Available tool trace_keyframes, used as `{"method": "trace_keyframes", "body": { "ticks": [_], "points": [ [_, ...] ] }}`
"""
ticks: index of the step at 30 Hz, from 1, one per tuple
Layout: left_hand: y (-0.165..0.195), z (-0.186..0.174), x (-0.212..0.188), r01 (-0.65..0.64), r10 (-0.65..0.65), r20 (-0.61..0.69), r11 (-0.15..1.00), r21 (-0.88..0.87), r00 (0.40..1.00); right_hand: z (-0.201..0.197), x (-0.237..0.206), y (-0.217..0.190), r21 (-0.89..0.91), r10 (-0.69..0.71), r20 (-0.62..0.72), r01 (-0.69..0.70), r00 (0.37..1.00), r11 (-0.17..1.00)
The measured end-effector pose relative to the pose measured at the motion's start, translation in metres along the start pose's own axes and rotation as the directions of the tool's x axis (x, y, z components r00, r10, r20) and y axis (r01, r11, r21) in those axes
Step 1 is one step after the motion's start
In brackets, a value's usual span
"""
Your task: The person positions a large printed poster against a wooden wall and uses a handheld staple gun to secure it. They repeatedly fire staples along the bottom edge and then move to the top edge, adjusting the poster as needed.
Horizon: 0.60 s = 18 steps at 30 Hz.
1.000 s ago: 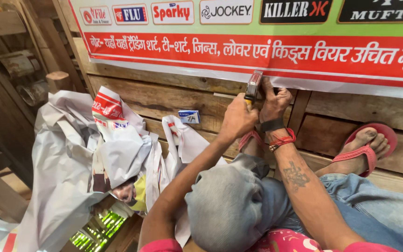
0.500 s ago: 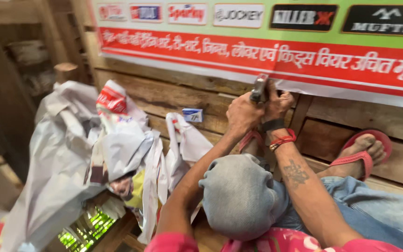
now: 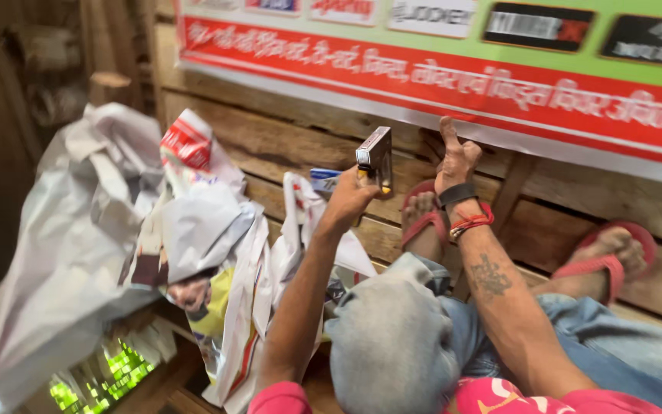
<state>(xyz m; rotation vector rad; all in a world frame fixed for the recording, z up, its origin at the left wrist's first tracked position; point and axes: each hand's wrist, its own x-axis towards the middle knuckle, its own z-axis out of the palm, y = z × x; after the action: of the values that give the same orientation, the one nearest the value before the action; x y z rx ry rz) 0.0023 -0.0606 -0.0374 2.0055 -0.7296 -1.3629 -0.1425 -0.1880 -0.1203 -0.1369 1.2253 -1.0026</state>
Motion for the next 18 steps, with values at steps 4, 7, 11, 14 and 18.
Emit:
{"method": "trace_keyframes", "body": {
  "ticks": [4,7,11,14,18],
  "points": [
    [-0.014,-0.021,-0.005,0.157,-0.156,-0.088,0.988,0.001,0.984,0.052,-0.009,0.013,-0.008,0.284,0.149,-0.286,0.947,0.958],
    [-0.006,-0.033,-0.003,0.107,-0.109,-0.079,0.994,-0.031,0.991,0.076,-0.013,0.04,0.053,-0.032,0.056,0.029,0.998,0.998],
    [0.024,-0.037,0.011,0.052,-0.052,0.001,0.997,0.062,0.999,0.067,-0.006,0.066,-0.198,-0.194,0.007,0.192,0.981,0.961],
    [0.049,-0.032,0.034,0.048,-0.061,0.037,0.958,0.282,0.997,0.055,0.003,0.072,-0.395,-0.118,-0.038,0.094,0.992,0.914],
    [0.069,-0.03,0.064,0.148,-0.204,0.097,0.902,0.406,0.974,0.048,0.012,0.075,-0.478,-0.35,-0.012,0.302,0.937,0.825]
  ]
}}
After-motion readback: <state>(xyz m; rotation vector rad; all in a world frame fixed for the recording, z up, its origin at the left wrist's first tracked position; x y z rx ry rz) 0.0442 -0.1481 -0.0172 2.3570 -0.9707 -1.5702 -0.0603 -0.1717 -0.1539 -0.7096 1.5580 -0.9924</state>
